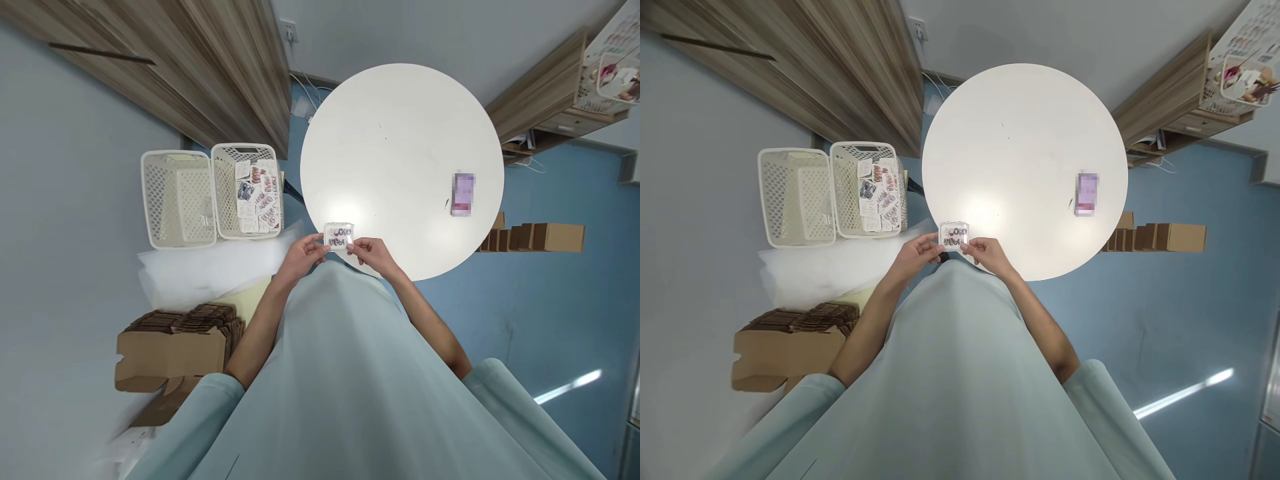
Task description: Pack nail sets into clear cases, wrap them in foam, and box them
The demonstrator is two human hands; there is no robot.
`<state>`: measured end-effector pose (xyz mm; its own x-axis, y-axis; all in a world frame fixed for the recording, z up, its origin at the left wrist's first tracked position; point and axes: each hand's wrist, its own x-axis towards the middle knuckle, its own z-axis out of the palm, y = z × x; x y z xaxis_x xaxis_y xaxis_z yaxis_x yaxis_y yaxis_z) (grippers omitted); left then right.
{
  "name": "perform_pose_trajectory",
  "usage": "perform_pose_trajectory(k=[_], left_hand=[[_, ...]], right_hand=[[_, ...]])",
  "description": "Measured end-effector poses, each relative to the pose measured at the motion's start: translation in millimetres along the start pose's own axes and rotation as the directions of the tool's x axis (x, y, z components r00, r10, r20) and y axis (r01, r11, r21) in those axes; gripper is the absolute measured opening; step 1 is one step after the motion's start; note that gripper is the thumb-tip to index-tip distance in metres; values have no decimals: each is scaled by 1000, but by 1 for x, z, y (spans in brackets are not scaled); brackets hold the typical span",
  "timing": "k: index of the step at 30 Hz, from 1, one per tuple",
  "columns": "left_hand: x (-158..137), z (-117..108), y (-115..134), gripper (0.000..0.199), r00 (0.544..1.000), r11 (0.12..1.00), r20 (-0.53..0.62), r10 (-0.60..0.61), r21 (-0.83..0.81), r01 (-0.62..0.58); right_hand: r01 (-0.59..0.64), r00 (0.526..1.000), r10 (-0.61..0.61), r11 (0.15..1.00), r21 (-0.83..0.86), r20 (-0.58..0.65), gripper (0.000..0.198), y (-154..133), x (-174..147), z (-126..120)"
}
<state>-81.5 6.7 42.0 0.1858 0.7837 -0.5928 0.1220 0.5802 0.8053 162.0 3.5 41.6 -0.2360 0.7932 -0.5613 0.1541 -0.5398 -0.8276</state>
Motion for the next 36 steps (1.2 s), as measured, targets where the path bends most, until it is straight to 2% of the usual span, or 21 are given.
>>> perform_pose_trajectory(k=[6,11,15,18,23,30,33,36], left_hand=[[23,-1,-24,70,998,999,-63,-7,33,9],[57,2,-47,51,987,991,-138,-77,99,91],[79,5,-64,41,975,979,-164,-151,114,171],[88,7,-75,38,972,976,-173,-162,120,184],[90,10,-82,30,968,957,-194,-157,214,198],[82,12,-76,29,977,902,-198,-76,405,152],[72,8,-76,29,977,897,-206,-58,418,142],[55,-5,-82,30,967,900,-251,-33,413,138]], right_hand=[[-3,1000,2,999,-48,-20,51,17,23,3],[-90,996,91,988,-122,-1,38,39,56,3],[-152,987,145,981,-116,-70,24,60,79,8],[-189,977,175,976,-112,-121,17,73,88,10],[-211,968,185,966,-151,-168,16,82,89,11],[-268,947,204,927,-262,-248,17,74,81,13],[-278,940,173,888,-366,-293,18,65,74,13],[-230,952,107,869,-437,-288,18,52,66,16]])
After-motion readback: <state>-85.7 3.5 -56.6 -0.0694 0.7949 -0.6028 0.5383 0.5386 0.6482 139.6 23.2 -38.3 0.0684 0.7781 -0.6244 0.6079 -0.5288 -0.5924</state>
